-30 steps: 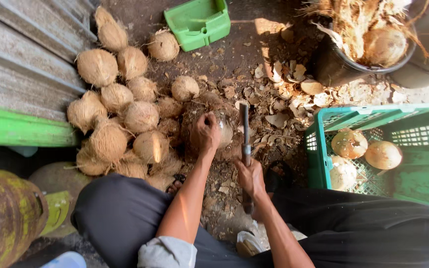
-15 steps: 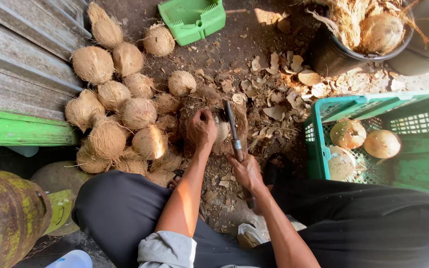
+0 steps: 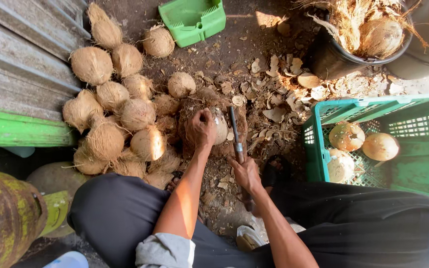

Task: The person sits on the ground and uses a machete to peel the husk off a coconut. They repeatedly strike the coconut against a wooden stump, rotating it to remove the fibrous outer layer. The peeled coconut is placed into a green crate nearby.

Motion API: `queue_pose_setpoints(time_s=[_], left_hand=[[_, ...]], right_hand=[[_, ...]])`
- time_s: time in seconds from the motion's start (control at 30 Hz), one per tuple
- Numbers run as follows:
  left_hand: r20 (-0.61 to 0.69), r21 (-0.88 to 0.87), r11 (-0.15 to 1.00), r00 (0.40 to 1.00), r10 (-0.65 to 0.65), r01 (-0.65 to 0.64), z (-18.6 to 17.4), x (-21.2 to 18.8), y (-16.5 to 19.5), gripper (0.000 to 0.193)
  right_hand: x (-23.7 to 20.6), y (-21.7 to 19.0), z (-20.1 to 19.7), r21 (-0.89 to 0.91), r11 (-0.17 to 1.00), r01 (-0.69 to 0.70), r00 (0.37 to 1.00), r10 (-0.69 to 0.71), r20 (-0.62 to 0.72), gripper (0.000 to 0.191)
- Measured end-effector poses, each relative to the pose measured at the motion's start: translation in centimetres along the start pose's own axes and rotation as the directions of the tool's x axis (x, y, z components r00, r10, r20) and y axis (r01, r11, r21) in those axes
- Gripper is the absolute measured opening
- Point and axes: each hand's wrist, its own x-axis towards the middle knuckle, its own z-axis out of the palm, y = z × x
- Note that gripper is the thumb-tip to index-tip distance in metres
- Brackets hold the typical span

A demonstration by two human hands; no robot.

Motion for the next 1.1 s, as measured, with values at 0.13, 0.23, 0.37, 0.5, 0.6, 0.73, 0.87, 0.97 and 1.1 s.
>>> queue_pose_setpoints(time_s=[0.13, 0.23, 0.37, 0.5, 0.6, 0.73, 0.87, 0.97, 1.1], left_hand=[[0.038, -0.265, 0.964, 0.999, 0.035, -0.023, -0.8, -1.0, 0.0, 0.059], [-0.115, -0.469, 0.826, 0.949, 0.295, -0.314, -2.2, -2.6, 0.0, 0.101], [0.158, -0.422, 0.901, 0.972, 0.177, -0.096, -5.4, -2.4, -0.6, 0.085], [0.347, -0.302, 0.951, 0.937, 0.042, 0.069, -6.8, -1.1, -0.5, 0.08], [0.086, -0.167, 0.976, 0.984, 0.157, -0.141, -5.5, -1.7, 0.1, 0.074], [-0.033, -0.112, 0.994, 0.999, -0.022, 0.018, -3.2, -3.2, 1.0, 0.061], [-0.161, -0.06, 0.987, 0.977, 0.136, -0.147, -2.2, -3.8, 1.4, 0.05], [-0.15, -0.115, 0.982, 0.98, 0.131, -0.149, -1.8, -4.0, 1.5, 0.047], [-0.123, -0.001, 0.995, 0.987, 0.102, -0.103, -1.8, -4.5, 1.2, 0.047]], right_hand=[[-0.1, -0.2, -0.5, -0.053, 0.997, -0.051, 0.997, 0.054, 0.055, 0.046], [-0.2, -0.6, -0.5, 0.158, 0.987, 0.016, 0.998, -0.025, 0.052, 0.033], [-0.6, -1.3, -1.3, 0.392, 0.92, 0.005, 0.999, -0.022, 0.038, 0.037], [-1.5, -2.3, -2.8, 0.297, 0.948, 0.11, 0.994, -0.102, -0.043, 0.036], [-2.5, -2.7, -2.8, 0.195, 0.965, 0.177, 0.982, -0.161, -0.095, 0.04], [-3.6, -2.9, -1.3, 0.089, 0.974, 0.209, 0.975, -0.2, -0.099, 0.04], [-3.9, -3.3, -0.9, -0.009, 0.976, 0.22, 0.974, -0.22, -0.047, 0.038], [-4.0, -3.1, -1.2, 0.081, 0.968, 0.236, 0.971, -0.232, -0.055, 0.036], [-3.6, -1.9, -1.0, 0.124, 0.882, 0.454, 0.884, -0.428, -0.19, 0.033]])
